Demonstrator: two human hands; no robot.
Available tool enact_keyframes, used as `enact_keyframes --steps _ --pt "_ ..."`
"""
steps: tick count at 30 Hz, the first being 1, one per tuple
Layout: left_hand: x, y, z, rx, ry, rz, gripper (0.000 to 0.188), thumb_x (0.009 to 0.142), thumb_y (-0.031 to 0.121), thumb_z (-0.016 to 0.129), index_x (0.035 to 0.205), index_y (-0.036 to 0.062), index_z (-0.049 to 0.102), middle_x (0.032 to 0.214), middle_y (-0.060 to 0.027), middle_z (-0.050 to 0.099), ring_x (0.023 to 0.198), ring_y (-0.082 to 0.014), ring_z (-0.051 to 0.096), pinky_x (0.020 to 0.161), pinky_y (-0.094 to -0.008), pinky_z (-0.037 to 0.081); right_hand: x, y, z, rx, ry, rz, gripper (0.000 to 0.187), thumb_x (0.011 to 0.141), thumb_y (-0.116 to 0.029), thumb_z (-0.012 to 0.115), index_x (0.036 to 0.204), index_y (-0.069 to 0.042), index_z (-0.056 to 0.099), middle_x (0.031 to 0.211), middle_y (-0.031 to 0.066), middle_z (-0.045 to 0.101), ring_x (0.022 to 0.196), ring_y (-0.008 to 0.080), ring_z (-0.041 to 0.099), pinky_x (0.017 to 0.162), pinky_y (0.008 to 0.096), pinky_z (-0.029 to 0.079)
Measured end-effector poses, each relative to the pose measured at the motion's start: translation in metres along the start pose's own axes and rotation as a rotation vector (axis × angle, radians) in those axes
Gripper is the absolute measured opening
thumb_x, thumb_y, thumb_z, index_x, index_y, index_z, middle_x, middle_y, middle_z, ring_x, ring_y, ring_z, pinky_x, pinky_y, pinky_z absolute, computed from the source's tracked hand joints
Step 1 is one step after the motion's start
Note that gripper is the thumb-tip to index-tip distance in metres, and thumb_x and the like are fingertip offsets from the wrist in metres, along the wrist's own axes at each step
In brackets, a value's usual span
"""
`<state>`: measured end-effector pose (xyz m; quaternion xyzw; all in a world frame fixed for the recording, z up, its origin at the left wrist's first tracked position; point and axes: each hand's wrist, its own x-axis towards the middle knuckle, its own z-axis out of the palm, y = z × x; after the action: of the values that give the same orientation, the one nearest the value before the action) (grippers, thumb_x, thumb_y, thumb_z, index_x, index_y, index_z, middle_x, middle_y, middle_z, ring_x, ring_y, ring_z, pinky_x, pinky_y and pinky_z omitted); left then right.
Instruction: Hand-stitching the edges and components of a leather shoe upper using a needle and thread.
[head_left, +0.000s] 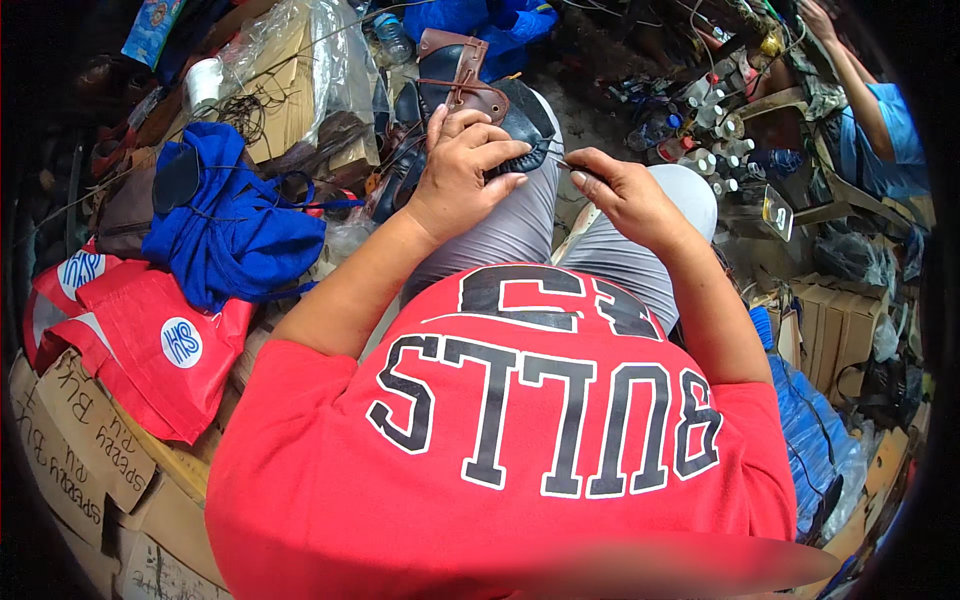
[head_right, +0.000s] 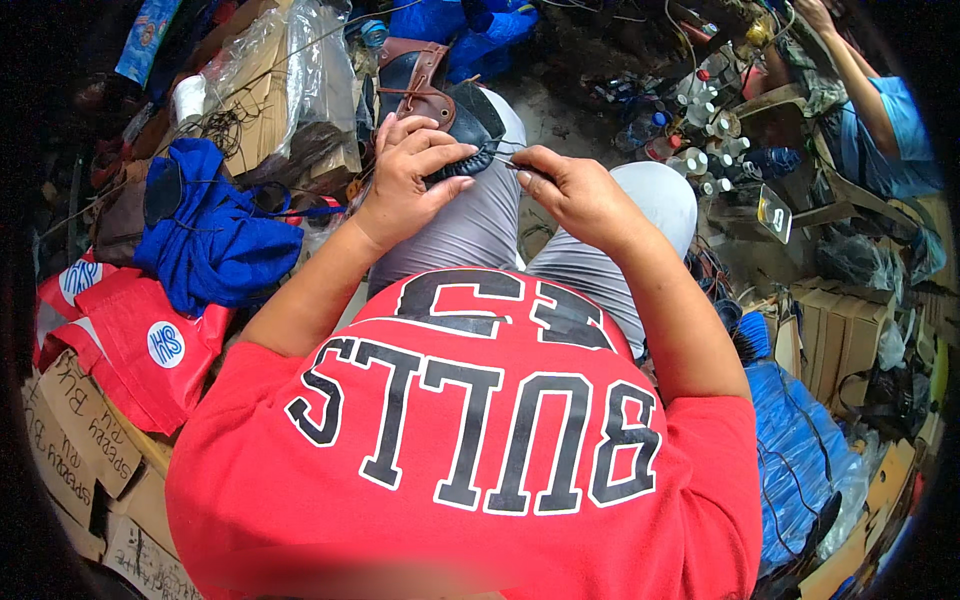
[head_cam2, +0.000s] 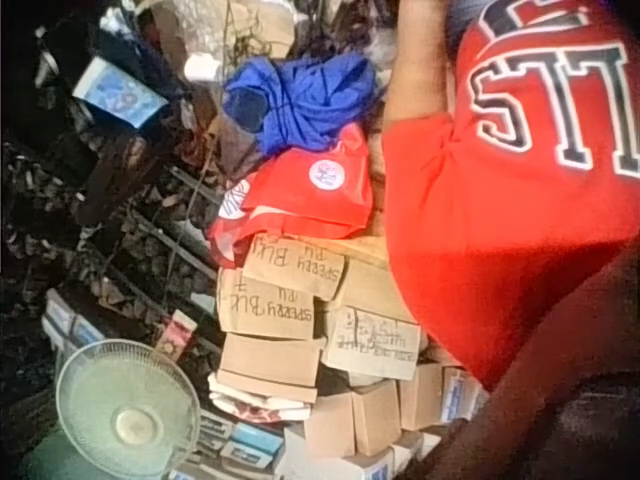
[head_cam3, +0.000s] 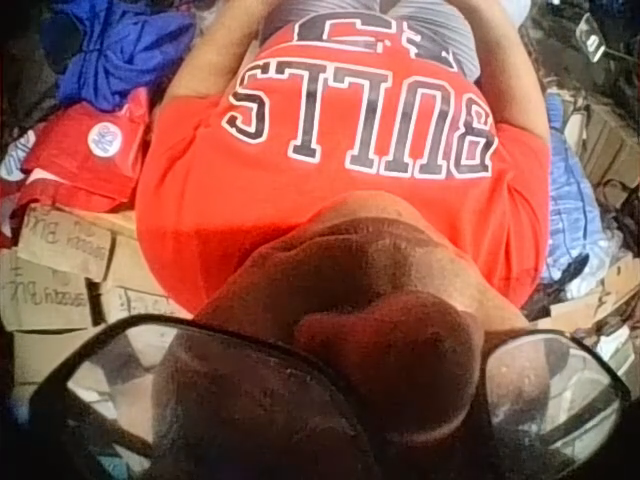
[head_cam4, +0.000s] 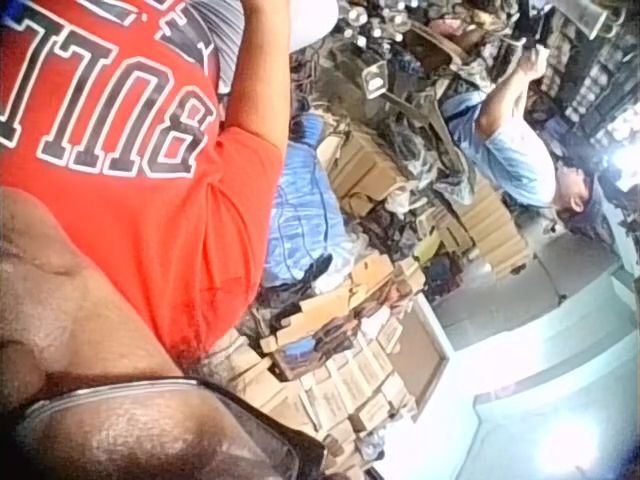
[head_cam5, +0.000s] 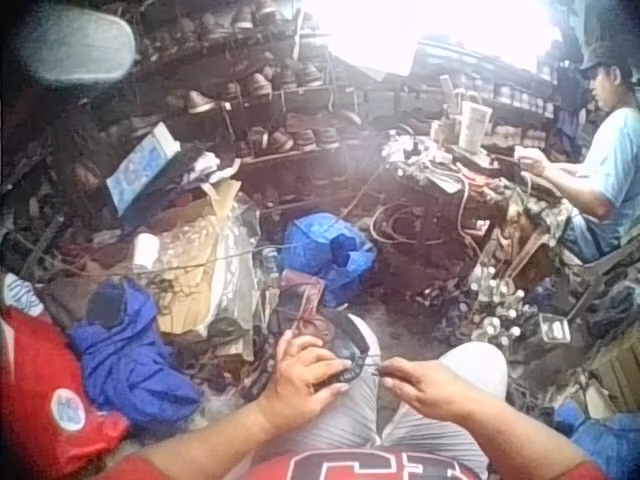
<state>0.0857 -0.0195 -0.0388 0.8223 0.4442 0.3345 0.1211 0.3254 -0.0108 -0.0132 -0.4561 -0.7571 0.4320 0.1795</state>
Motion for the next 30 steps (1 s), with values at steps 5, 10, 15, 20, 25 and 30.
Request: enact_keyframes --steps 5,10,15,20,25,30 --pt "-0.001 -0.002 -0.001 0.002 -0.001 -0.002 0.032 0.068 0.021 0.076 0.100 0.0162 0.070 0.096 0.0004 0.063 0.108 -0.0228 0.049 0.106 -0.0456 0.022 0.005 -0.003 0.004 -0.025 -0.054 0.081 0.029 0.094 -0.022 0.052 0.115 -0.002 0.056 0.099 0.0151 0.064 0.092 0.0212 0.060 0.082 0.0313 0.046" --pt "-0.001 -0.002 -0.001 -0.004 -0.007 -0.013 0.033 0.069 0.022 0.076 0.100 0.0162 0.070 0.097 0.0005 0.063 0.109 -0.0231 0.050 0.107 -0.0470 0.021 0.009 -0.003 0.005 -0.039 -0.050 0.085 0.030 0.094 -0.022 0.053 0.115 -0.002 0.056 0.099 0.0155 0.064 0.092 0.0225 0.061 0.082 0.0318 0.046" --pt "0.000 -0.004 -0.002 -0.001 -0.011 0.010 0.033 0.069 0.023 0.076 0.101 0.0162 0.070 0.096 0.0004 0.063 0.109 -0.0231 0.051 0.107 -0.0476 0.021 0.013 0.006 0.009 -0.055 -0.001 0.008 0.031 0.091 -0.026 0.054 0.113 -0.005 0.058 0.093 0.0203 0.065 0.085 0.0325 0.065 0.075 0.0362 0.048" --pt "0.013 -0.007 -0.008 -0.024 -0.016 0.053 0.031 0.074 0.025 0.073 0.102 0.0135 0.069 0.097 -0.0011 0.064 0.110 -0.0218 0.051 0.106 -0.0470 0.022 0.019 0.015 0.018 0.165 0.018 0.034 0.030 0.091 -0.024 0.058 0.115 -0.006 0.055 0.084 0.0143 0.063 0.075 0.0230 0.062 0.070 0.0324 0.048" --pt "0.061 -0.008 0.008 0.084 0.121 0.033 0.019 0.084 0.019 0.061 0.095 0.0026 0.062 0.091 -0.0141 0.062 0.090 -0.0319 0.059 0.082 -0.0413 0.044 0.053 0.004 0.010 -0.219 0.436 -0.165 0.030 0.091 -0.025 0.055 0.114 -0.005 0.050 0.087 0.0183 0.064 0.079 0.0345 0.064 0.069 0.0419 0.049" --pt "0.107 -0.014 0.033 0.399 0.006 -0.075 0.020 0.086 0.020 0.053 0.083 0.0023 0.061 0.077 -0.0166 0.064 0.075 -0.0336 0.064 0.069 -0.0423 0.051 0.098 -0.005 -0.009 -0.705 0.276 0.215 0.025 0.094 -0.025 0.042 0.113 -0.012 0.049 0.101 0.0212 0.063 0.091 0.0392 0.062 0.078 0.0476 0.049"
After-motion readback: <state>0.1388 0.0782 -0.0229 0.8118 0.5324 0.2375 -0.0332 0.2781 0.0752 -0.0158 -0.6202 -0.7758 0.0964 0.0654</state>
